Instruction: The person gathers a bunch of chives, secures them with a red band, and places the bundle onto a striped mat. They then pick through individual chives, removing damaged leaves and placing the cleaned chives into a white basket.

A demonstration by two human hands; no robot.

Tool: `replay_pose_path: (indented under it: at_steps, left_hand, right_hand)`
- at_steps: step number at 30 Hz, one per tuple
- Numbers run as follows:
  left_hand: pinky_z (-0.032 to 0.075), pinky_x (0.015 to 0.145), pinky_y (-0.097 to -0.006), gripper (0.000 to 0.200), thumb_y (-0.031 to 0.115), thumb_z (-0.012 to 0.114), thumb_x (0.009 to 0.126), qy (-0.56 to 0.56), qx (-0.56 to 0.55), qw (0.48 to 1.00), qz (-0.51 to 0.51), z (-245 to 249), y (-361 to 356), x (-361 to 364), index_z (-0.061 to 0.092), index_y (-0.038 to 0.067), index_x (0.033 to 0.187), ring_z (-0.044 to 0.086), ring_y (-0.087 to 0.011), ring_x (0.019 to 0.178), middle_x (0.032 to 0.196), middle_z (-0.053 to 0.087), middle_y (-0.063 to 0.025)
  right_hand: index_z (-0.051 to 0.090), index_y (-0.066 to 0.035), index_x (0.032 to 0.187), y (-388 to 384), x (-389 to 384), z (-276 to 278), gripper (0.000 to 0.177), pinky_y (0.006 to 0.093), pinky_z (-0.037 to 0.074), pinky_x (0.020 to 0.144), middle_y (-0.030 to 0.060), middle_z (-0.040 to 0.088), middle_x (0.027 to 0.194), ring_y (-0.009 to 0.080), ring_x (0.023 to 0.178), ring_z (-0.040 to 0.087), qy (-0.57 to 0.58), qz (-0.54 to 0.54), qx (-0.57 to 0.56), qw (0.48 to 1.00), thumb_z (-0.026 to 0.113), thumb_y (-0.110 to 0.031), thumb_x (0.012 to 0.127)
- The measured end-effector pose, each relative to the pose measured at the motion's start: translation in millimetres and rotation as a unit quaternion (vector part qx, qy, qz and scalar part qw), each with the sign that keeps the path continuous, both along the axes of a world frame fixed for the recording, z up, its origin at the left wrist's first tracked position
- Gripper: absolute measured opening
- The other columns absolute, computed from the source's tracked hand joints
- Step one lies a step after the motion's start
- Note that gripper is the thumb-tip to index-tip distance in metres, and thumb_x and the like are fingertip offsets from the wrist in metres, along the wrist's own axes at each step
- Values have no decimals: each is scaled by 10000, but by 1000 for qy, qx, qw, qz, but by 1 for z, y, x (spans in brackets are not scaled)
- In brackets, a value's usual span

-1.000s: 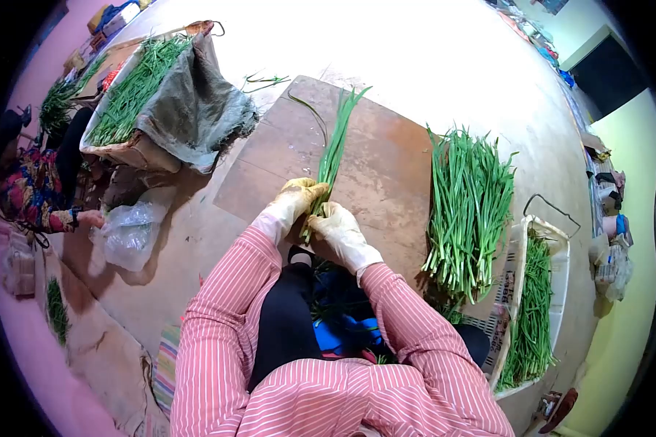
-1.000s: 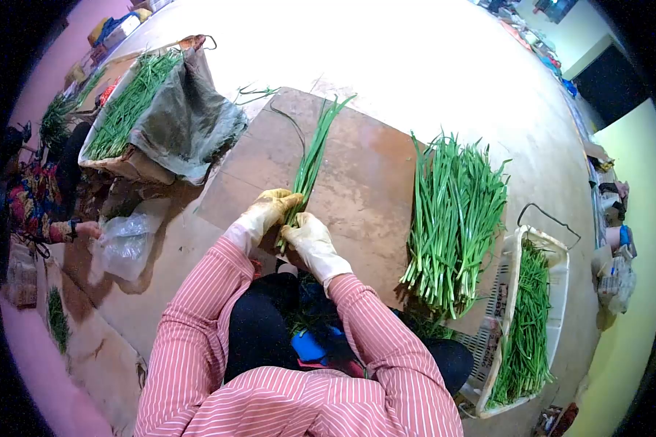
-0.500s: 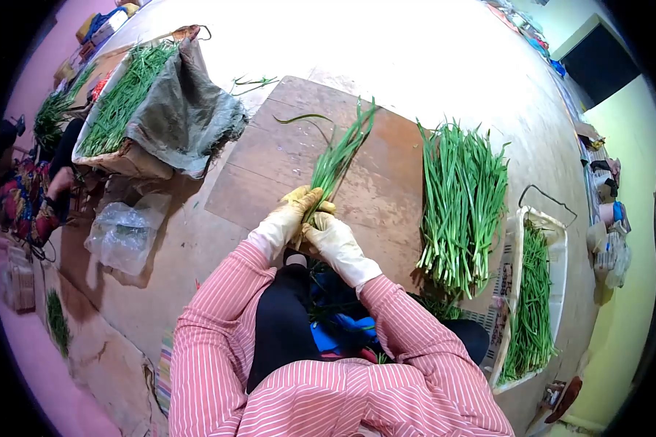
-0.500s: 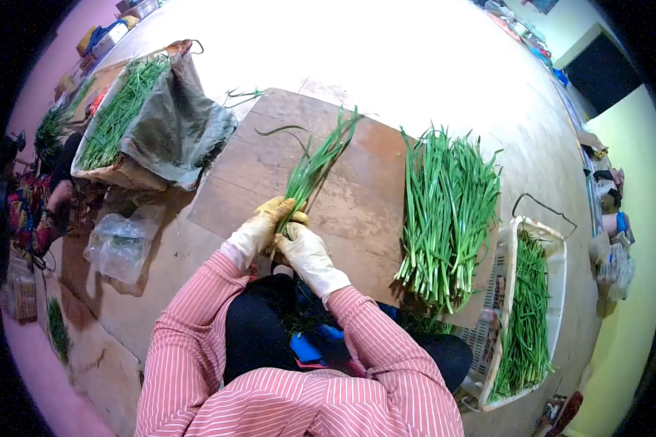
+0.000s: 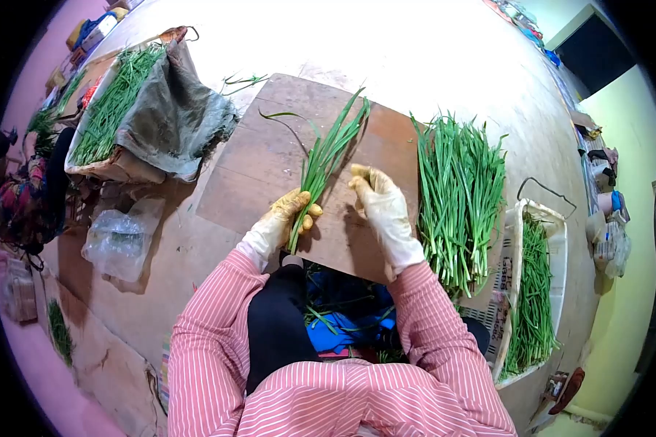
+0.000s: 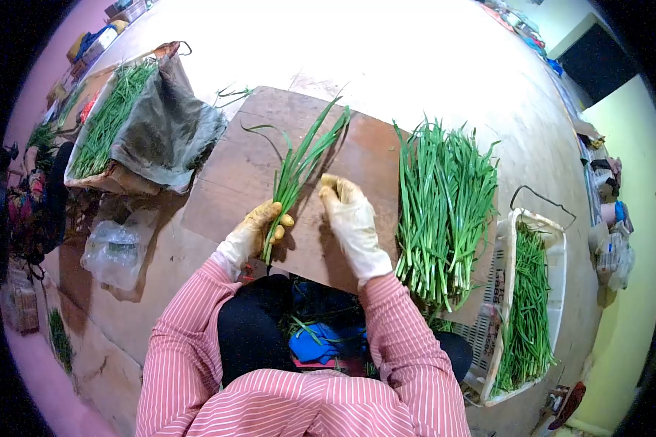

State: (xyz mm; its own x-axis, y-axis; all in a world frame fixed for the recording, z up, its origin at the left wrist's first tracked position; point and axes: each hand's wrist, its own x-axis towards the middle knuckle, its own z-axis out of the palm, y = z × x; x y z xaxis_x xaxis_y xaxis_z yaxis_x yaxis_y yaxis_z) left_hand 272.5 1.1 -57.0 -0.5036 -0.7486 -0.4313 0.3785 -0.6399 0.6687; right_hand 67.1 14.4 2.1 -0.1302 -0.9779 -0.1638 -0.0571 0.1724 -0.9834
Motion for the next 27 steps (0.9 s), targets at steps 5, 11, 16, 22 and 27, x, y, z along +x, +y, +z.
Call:
replay_pose_path:
  at_steps: [5, 11, 16, 22, 27]
  left_hand:
    - [525, 433, -386, 221, 279, 558, 935, 4, 6, 1000, -17, 11, 5, -1, 557, 87, 1044, 593, -142, 560, 823, 658, -58]
    - [540, 440, -396, 207, 241, 552, 939, 39, -9, 999, -35, 17, 9, 0, 549, 81, 1070, 603, -145, 576, 828, 652, -58]
    - [535, 432, -368, 203, 233, 556, 936, 0, -22, 998, -58, 13, 8, 2, 554, 72, 1060, 597, -149, 545, 801, 653, -61]
    - [487, 430, -275, 211, 224, 576, 927, -21, -18, 998, -54, 31, 11, -1, 566, 68, 1069, 576, -104, 531, 781, 659, -42]
    - [443, 473, -190, 258, 200, 592, 917, -64, -25, 996, -49, 36, 11, -5, 579, 70, 1139, 551, -59, 535, 793, 664, -29]
  right_hand:
    - [580, -31, 1222, -41, -2, 31, 320, 190, 440, 562, -5, 648, 857, 43, 641, 557, 120, 60, 7, 991, 545, -149, 927]
    - [604, -39, 1153, -80, -13, 49, 311, 304, 486, 634, 53, 663, 752, 155, 685, 625, 347, 234, 48, 907, 519, -250, 941]
    - [658, -49, 939, -97, -21, 35, 192, 312, 500, 643, 77, 679, 792, 181, 699, 636, 409, 378, 83, 826, 566, -214, 906]
    - [687, -101, 926, -90, -22, 50, 141, 358, 512, 659, 102, 673, 788, 247, 719, 655, 502, 419, 45, 756, 617, -189, 840]
    - [681, -89, 822, -76, -21, 53, 82, 382, 529, 657, 122, 652, 753, 301, 725, 659, 590, 369, -184, 694, 648, -126, 756]
